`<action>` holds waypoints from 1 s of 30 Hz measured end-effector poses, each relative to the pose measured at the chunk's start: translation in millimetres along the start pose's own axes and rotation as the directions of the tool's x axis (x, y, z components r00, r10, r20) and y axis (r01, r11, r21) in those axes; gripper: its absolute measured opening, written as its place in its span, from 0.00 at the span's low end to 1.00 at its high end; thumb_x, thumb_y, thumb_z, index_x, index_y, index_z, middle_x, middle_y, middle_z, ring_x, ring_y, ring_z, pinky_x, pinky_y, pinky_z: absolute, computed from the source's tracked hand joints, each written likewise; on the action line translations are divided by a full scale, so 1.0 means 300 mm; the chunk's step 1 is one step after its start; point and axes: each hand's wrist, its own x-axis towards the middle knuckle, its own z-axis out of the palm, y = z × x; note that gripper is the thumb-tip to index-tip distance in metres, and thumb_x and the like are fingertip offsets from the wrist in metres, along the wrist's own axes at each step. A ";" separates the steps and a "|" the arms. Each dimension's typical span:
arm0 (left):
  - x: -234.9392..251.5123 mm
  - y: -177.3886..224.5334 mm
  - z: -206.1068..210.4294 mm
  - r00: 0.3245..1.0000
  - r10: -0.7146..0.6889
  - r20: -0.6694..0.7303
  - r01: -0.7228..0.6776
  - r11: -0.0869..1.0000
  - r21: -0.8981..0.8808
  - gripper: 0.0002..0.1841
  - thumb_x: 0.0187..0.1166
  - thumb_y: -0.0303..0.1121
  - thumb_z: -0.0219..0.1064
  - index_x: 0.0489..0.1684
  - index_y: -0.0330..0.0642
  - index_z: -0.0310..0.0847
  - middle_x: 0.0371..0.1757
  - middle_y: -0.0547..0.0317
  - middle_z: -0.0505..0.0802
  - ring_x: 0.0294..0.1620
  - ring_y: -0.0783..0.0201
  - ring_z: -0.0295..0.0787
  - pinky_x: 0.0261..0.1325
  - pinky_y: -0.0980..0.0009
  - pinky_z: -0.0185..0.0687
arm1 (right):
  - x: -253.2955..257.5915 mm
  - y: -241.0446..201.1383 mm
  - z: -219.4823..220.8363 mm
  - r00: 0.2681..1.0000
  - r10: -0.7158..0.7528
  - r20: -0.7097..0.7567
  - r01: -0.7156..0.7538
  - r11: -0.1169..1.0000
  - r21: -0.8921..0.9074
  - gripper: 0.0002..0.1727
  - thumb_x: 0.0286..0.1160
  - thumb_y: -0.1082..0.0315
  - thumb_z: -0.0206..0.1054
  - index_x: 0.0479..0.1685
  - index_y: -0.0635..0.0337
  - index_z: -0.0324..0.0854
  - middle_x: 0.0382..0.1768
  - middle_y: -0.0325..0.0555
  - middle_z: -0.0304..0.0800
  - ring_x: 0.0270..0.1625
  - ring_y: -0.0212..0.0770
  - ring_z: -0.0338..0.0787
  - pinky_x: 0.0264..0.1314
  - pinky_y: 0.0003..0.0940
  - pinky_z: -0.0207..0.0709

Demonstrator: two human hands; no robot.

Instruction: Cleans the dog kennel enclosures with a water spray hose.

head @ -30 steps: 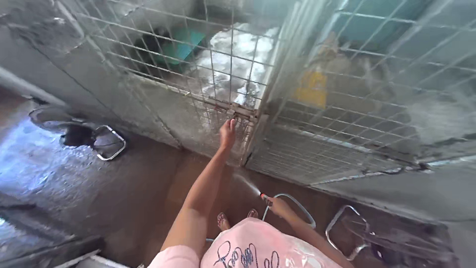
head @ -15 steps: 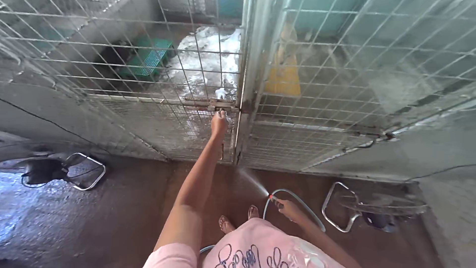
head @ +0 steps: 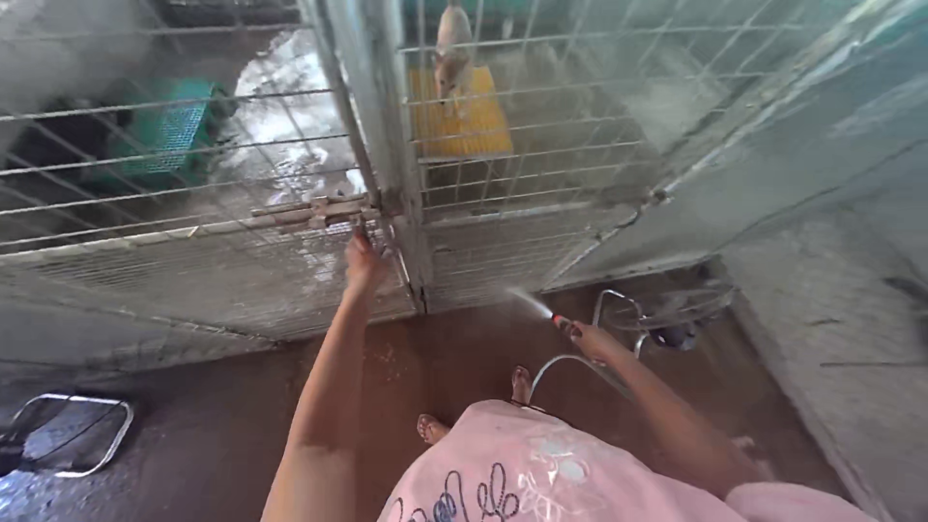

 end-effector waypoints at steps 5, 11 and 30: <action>-0.247 0.325 0.087 0.899 -0.052 0.434 0.009 0.995 0.101 0.24 0.92 0.44 0.56 0.68 0.29 0.81 0.67 0.29 0.87 0.71 0.36 0.82 0.76 0.38 0.69 | 0.082 0.132 -0.172 1.000 0.002 -0.016 -0.001 0.999 0.040 0.28 0.93 0.60 0.54 0.88 0.60 0.62 0.69 0.71 0.81 0.61 0.65 0.88 0.64 0.61 0.79; -0.300 0.871 0.872 0.680 0.431 0.593 -0.284 0.900 -0.329 0.32 0.91 0.42 0.58 0.91 0.37 0.57 0.88 0.37 0.69 0.89 0.46 0.65 0.91 0.52 0.58 | 0.298 0.366 -0.303 0.993 -0.078 0.084 0.070 0.994 0.089 0.31 0.94 0.57 0.52 0.94 0.49 0.55 0.65 0.69 0.82 0.51 0.62 0.89 0.55 0.58 0.83; -0.249 1.345 1.459 0.957 0.206 0.206 -0.038 0.788 -0.614 0.25 0.96 0.37 0.45 0.59 0.18 0.78 0.57 0.27 0.88 0.60 0.43 0.86 0.70 0.52 0.76 | 0.521 0.875 -0.389 0.972 -0.222 0.077 0.231 0.960 -0.156 0.33 0.93 0.61 0.57 0.94 0.58 0.54 0.69 0.72 0.83 0.64 0.68 0.89 0.68 0.61 0.79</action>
